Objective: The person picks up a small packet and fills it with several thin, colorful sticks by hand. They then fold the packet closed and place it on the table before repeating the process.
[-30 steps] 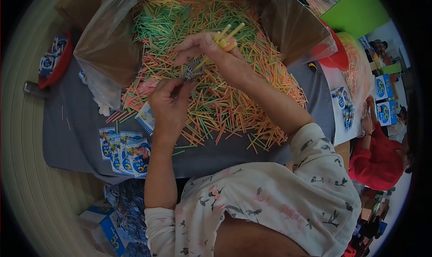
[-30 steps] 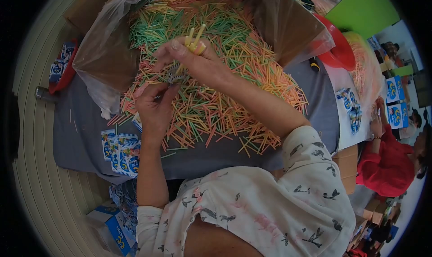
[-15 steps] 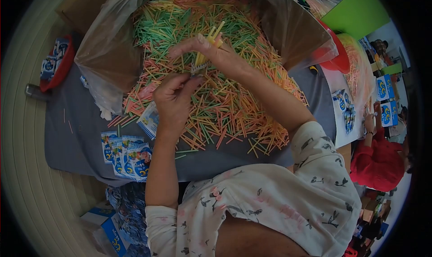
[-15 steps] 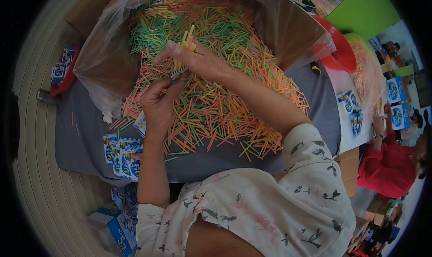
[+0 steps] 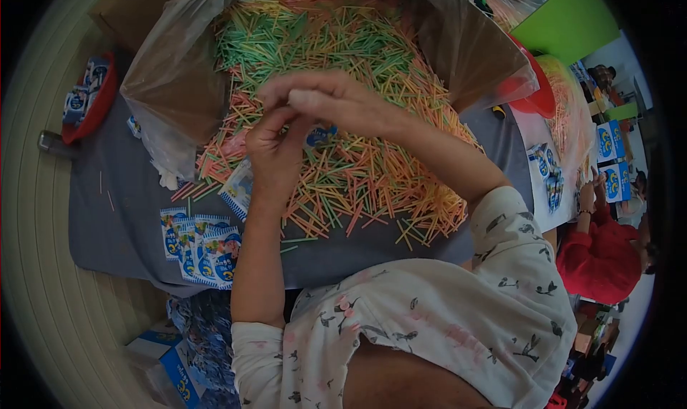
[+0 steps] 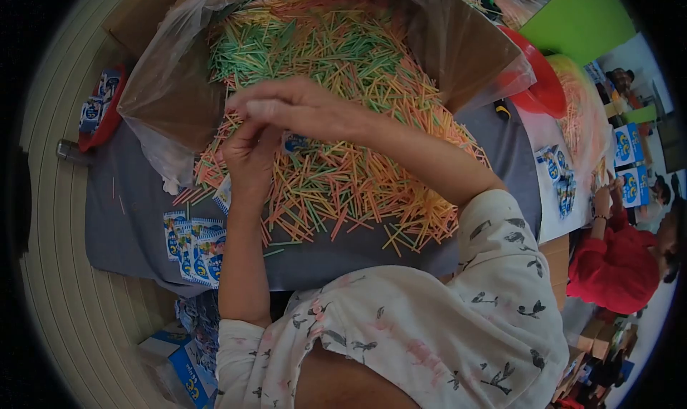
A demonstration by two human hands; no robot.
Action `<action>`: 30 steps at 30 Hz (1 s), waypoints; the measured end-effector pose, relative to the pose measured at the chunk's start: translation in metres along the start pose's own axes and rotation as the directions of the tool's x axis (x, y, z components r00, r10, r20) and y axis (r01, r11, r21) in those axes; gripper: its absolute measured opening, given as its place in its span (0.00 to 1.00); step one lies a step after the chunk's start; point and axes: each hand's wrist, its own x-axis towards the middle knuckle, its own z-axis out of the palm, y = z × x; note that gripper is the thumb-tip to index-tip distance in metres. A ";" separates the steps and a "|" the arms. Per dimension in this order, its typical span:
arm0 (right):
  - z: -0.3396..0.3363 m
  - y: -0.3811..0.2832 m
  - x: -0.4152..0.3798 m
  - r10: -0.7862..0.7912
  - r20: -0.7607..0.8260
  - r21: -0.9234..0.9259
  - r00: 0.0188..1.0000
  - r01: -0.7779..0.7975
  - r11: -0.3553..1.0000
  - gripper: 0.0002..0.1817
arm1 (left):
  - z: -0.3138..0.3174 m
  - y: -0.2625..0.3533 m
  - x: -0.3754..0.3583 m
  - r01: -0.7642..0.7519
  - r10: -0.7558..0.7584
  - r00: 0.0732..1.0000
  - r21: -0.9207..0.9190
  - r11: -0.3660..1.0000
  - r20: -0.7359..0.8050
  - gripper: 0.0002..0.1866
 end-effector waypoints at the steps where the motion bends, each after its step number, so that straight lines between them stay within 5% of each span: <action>1: 0.006 0.009 -0.002 -0.032 0.132 -0.150 0.991 0.052 0.987 0.22 | -0.002 -0.007 -0.001 -0.016 0.016 1.000 0.003 1.000 0.006 0.05; 2: 0.012 0.015 -0.003 -0.120 0.106 -0.239 0.987 0.142 0.961 0.22 | -0.001 -0.011 -0.004 -0.029 0.029 1.000 0.006 1.000 0.011 0.05; 5: 0.012 0.016 -0.005 0.253 -0.055 0.201 0.966 -0.237 0.950 0.23 | 0.004 -0.005 -0.009 0.050 -0.050 0.999 0.080 0.996 -0.006 0.04; 6: 0.007 0.023 -0.001 0.138 -0.133 0.064 0.982 -0.130 0.989 0.26 | 0.004 -0.004 -0.010 0.080 -0.079 0.997 0.087 0.993 -0.013 0.03; 9: -0.009 0.017 -0.010 0.215 -0.034 0.038 0.976 -0.214 0.976 0.26 | -0.003 -0.006 -0.009 0.034 -0.030 0.996 0.043 0.998 -0.085 0.03; 12: -0.008 0.004 -0.023 0.132 0.032 -0.033 0.991 -0.131 0.991 0.24 | -0.005 0.003 -0.010 0.023 -0.021 0.988 0.013 1.000 -0.156 0.04; 13: -0.004 0.004 -0.024 0.171 0.006 -0.145 0.985 -0.168 0.975 0.18 | -0.003 0.010 -0.011 -0.005 0.000 0.990 -0.036 0.999 -0.140 0.05; 17: 0.005 -0.008 -0.023 0.131 -0.087 -0.097 0.987 -0.140 0.985 0.04 | 0.001 0.024 -0.023 -0.006 -0.003 0.992 -0.063 0.998 -0.129 0.13; 19: 0.009 -0.014 -0.026 0.158 -0.093 -0.028 0.983 -0.161 0.986 0.06 | 0.008 0.039 -0.034 -0.031 0.014 0.989 -0.112 0.993 -0.150 0.22; 22: 0.028 -0.024 -0.036 0.125 0.006 -0.079 0.992 -0.124 0.989 0.06 | -0.018 0.048 -0.067 0.115 -0.119 0.993 0.098 0.988 0.026 0.33; 23: 0.039 -0.026 -0.043 0.104 0.058 -0.120 0.993 -0.097 0.988 0.05 | -0.019 0.050 -0.081 0.158 -0.158 0.987 -0.009 0.987 0.023 0.35; 25: 0.068 -0.023 -0.060 -0.057 0.085 -0.103 0.995 0.066 0.993 0.07 | -0.032 0.055 -0.113 0.186 -0.190 0.982 0.138 0.973 0.019 0.35; 28: 0.069 -0.030 -0.064 -0.049 0.178 -0.098 0.983 0.067 0.993 0.10 | -0.059 0.074 -0.147 0.198 -0.207 0.978 0.387 0.900 -0.020 0.34; 30: 0.057 -0.025 -0.059 -0.056 0.158 -0.179 0.986 0.085 0.980 0.10 | -0.077 0.091 -0.157 0.328 -0.331 0.937 0.613 0.719 -0.113 0.34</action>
